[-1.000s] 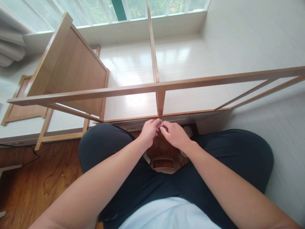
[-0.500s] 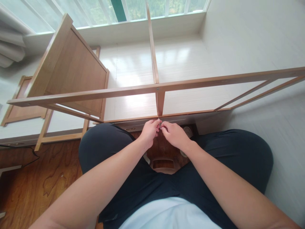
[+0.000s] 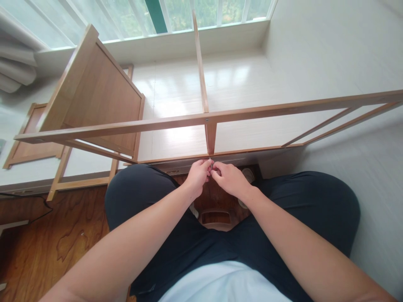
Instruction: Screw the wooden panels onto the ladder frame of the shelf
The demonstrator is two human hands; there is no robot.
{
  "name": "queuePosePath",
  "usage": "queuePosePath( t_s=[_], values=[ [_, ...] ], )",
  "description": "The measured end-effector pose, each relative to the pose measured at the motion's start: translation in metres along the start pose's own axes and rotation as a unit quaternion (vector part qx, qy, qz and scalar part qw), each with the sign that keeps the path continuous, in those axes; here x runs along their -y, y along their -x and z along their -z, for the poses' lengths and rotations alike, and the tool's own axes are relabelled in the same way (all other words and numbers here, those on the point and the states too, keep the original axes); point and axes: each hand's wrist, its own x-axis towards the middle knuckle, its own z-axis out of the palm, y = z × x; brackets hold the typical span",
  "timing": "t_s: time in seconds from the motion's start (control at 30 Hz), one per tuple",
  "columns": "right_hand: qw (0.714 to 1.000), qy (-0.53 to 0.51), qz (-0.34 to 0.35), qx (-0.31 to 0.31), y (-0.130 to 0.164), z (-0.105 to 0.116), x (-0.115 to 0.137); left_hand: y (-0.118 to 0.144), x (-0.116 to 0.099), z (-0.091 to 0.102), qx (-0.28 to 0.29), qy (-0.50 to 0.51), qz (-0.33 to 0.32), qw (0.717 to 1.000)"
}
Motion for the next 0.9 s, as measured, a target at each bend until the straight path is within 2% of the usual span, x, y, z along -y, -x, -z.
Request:
queuePosePath(
  t_s=[0.3,0.9],
  values=[
    [1.000,-0.007,-0.008,-0.019,0.0025,0.0030,0.0067,-0.0023,0.0037,0.0011,0.033,0.024,-0.015,0.999],
    [0.995,0.066,0.010,-0.069,0.0020,-0.0055,0.0058,-0.0008,-0.0003,0.0007,0.026,0.041,-0.010,0.999]
  ],
)
